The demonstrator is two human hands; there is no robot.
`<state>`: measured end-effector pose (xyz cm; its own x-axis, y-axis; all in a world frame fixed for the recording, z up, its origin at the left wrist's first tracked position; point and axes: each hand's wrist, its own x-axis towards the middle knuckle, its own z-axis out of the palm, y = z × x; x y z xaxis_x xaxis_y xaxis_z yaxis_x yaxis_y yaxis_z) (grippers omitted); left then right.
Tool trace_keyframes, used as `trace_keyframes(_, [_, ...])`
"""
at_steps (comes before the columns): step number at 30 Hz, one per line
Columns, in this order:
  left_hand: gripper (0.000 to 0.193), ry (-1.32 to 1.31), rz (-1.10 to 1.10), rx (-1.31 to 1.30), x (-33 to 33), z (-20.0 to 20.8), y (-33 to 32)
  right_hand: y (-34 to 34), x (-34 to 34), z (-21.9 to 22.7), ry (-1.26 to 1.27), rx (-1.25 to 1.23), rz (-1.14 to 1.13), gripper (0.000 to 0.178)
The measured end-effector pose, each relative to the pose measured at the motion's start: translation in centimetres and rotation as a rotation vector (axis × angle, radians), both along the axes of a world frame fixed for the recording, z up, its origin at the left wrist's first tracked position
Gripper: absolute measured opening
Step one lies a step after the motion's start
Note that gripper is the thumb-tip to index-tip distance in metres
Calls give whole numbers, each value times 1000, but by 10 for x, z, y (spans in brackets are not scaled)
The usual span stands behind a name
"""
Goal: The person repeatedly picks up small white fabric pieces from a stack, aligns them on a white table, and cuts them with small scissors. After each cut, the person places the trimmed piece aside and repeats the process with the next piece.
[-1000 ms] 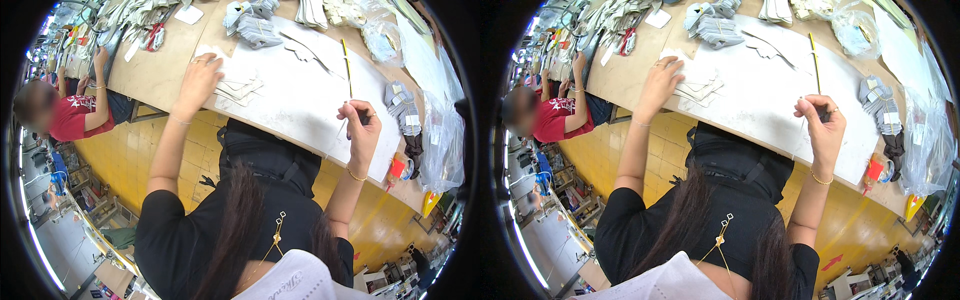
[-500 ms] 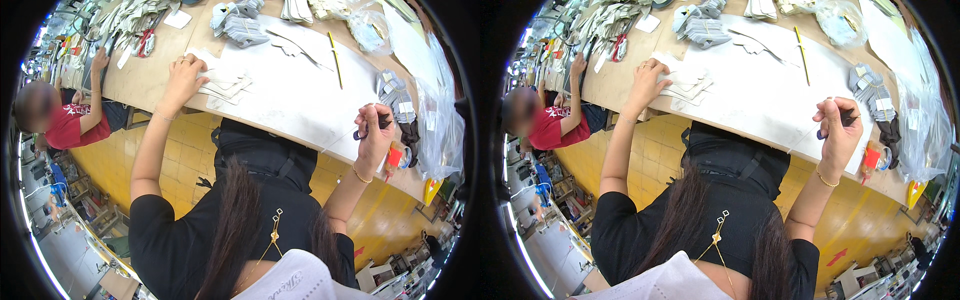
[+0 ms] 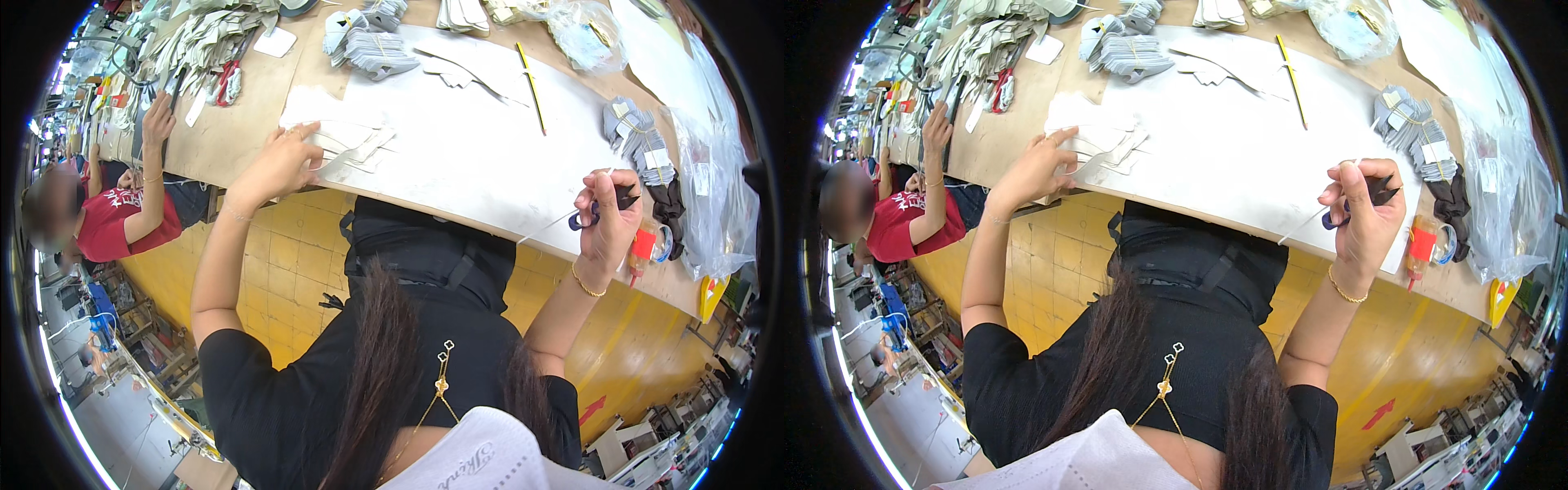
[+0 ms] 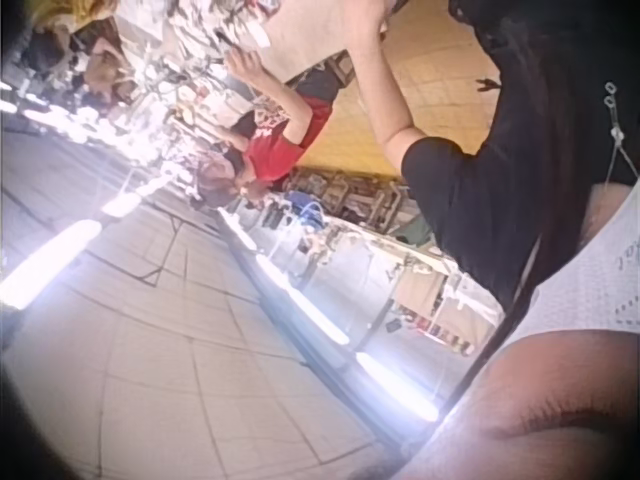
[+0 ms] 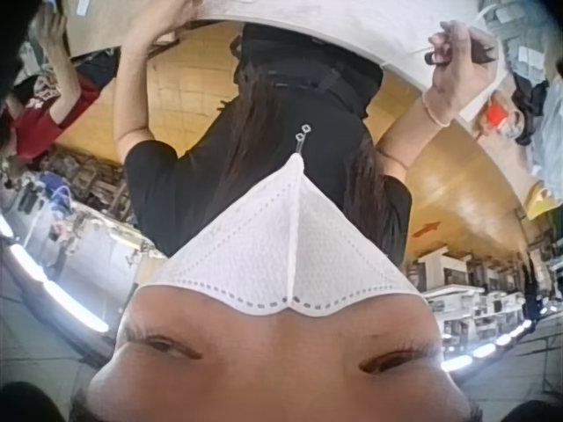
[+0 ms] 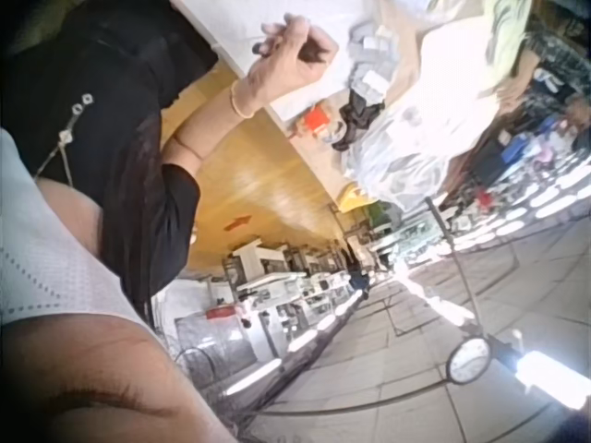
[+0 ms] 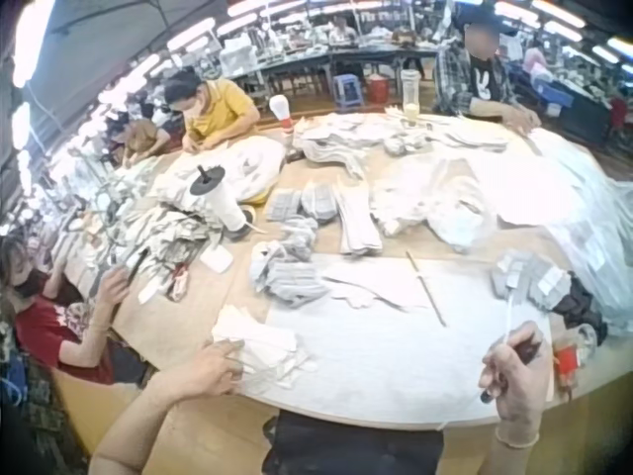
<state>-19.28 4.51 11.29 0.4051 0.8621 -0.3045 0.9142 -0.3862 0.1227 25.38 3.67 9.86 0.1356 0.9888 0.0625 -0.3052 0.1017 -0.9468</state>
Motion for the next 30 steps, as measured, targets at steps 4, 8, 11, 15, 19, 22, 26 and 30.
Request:
trace_keyframes(4, [25,-200,262,-539,27,33,11,0,-1,4,36,-8,0,16])
trace_keyframes(8, [32,-505,-102,-387,95,8,27,-2,-9,6,82,-32,14,16])
trace_keyframes(11, [33,-393,-367,-29,148,-38,40,-9,-16,8,15,-43,74,15])
trace_keyframes(15, [35,-414,-276,390,160,-80,26,-20,-22,8,-161,-90,65,12])
trace_keyframes(19, [28,-507,-157,400,146,-100,-12,-9,-47,-14,-657,-126,68,12])
trace_keyframes(22, [23,-622,-164,420,140,-111,-25,4,-74,-37,-775,-59,243,13])
trace_keyframes(26, [27,-697,-95,419,138,-117,-25,8,-103,-61,-1081,103,207,13])
trace_keyframes(30, [29,-621,-75,471,139,-113,-23,3,-117,-74,-1295,244,135,13])
